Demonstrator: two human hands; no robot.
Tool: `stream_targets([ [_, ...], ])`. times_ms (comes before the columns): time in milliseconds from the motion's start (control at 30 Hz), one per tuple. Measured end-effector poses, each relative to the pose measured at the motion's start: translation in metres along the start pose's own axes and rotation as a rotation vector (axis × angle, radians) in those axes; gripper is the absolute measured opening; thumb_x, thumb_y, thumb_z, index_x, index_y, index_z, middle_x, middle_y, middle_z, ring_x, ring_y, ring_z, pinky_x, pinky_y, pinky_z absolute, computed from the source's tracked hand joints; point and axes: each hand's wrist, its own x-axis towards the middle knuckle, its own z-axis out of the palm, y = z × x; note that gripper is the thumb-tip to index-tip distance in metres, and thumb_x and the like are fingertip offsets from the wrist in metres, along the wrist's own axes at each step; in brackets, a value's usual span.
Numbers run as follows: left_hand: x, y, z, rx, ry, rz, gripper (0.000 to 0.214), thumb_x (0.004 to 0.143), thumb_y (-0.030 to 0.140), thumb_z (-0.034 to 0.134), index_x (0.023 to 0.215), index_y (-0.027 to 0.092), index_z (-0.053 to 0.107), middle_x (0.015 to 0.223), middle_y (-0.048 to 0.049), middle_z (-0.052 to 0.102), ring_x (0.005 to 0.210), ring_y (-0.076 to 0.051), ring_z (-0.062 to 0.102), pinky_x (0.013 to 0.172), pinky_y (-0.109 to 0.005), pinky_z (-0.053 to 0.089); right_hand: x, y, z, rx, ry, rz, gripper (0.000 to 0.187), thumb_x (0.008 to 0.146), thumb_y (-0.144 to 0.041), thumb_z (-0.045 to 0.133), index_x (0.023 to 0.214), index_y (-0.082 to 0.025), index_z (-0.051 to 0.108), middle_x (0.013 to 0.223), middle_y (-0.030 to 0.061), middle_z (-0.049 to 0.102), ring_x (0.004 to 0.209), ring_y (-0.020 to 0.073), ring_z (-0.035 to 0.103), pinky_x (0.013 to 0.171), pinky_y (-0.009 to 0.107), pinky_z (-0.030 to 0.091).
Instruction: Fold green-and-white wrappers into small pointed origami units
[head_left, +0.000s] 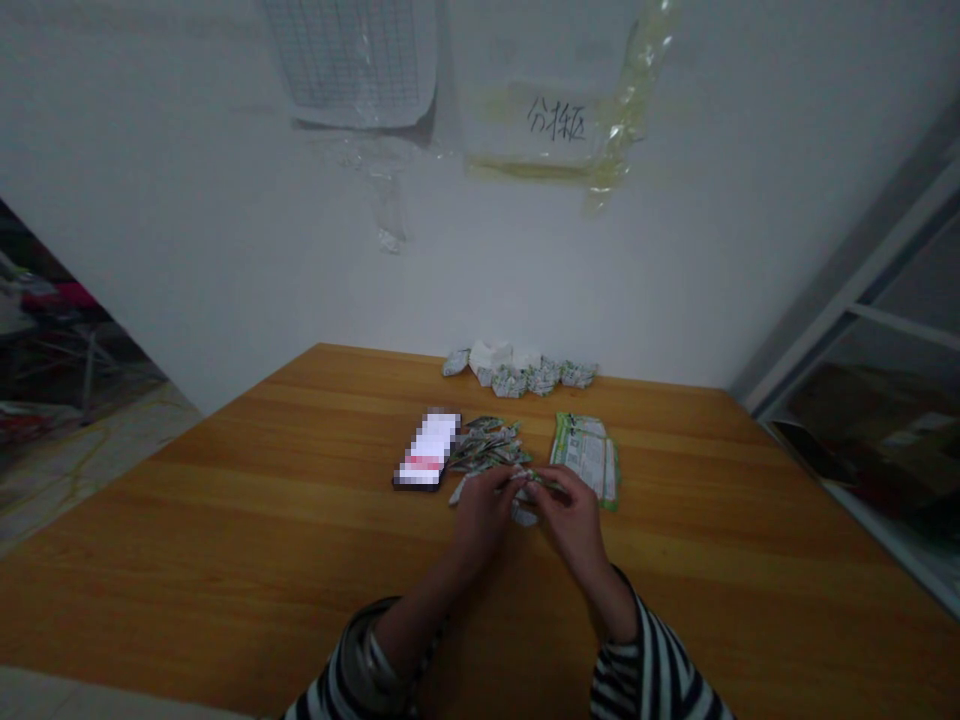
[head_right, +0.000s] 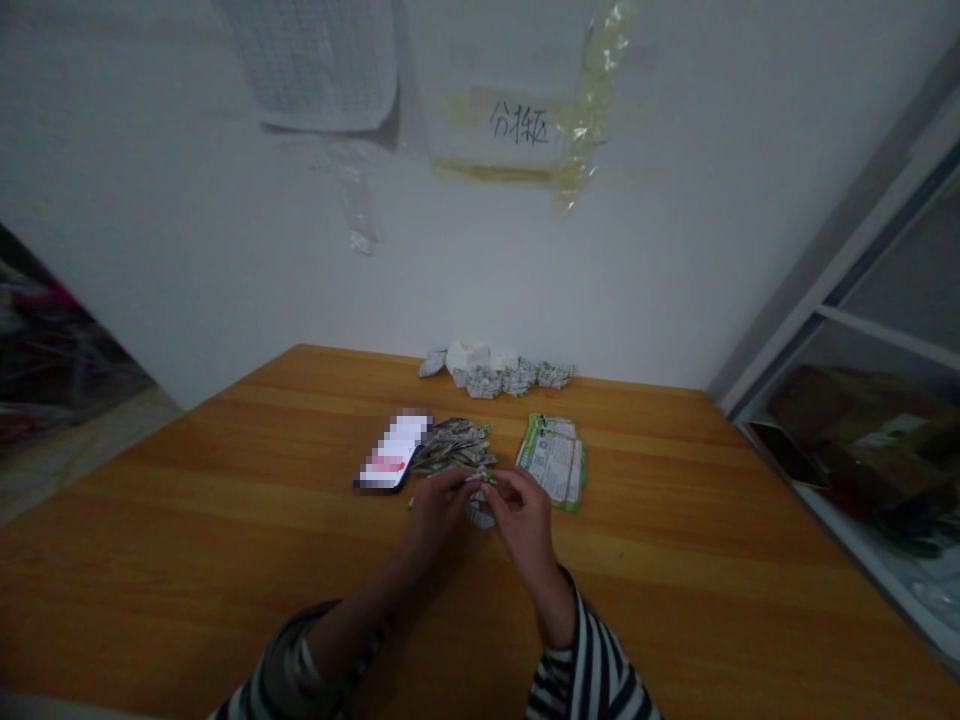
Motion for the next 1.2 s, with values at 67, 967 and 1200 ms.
stream_targets([
  [67,-0.001,-0.001,0.001,0.078,-0.009,0.03,0.019,0.085,0.029,0.057,0.093,0.019,0.072,0.092,-0.0076,0.075,0.086,-0.023,0.067,0.08,-0.033,0.049,0.001,0.002,-0.002,-0.074,0.04,-0.04,0.019,0.079,-0.035,0.067,0.085,-0.018,0.073,0.084,0.0069,0.071,0.078,0.0204,0.066,0.069,0.031,0.055],
  [967,-0.003,0.01,0.003,0.035,-0.088,0.019,0.017,0.093,0.03,0.043,0.088,0.02,0.055,0.082,-0.0035,0.064,0.074,-0.017,0.059,0.069,-0.028,0.042,0.0,0.008,0.002,0.016,0.052,0.102,0.021,0.077,-0.039,0.066,0.081,-0.018,0.064,0.065,0.0009,0.065,0.056,0.0156,0.059,0.049,0.023,0.048],
  [1200,0.004,0.003,0.006,-0.275,0.045,-0.019,0.019,0.092,0.034,0.045,0.087,0.018,0.056,0.09,-0.0057,0.066,0.084,-0.018,0.061,0.077,-0.028,0.047,0.006,0.008,-0.002,0.286,0.176,0.147,0.018,0.078,-0.038,0.064,0.085,-0.021,0.063,0.086,0.0022,0.064,0.076,0.0177,0.061,0.061,0.027,0.055],
])
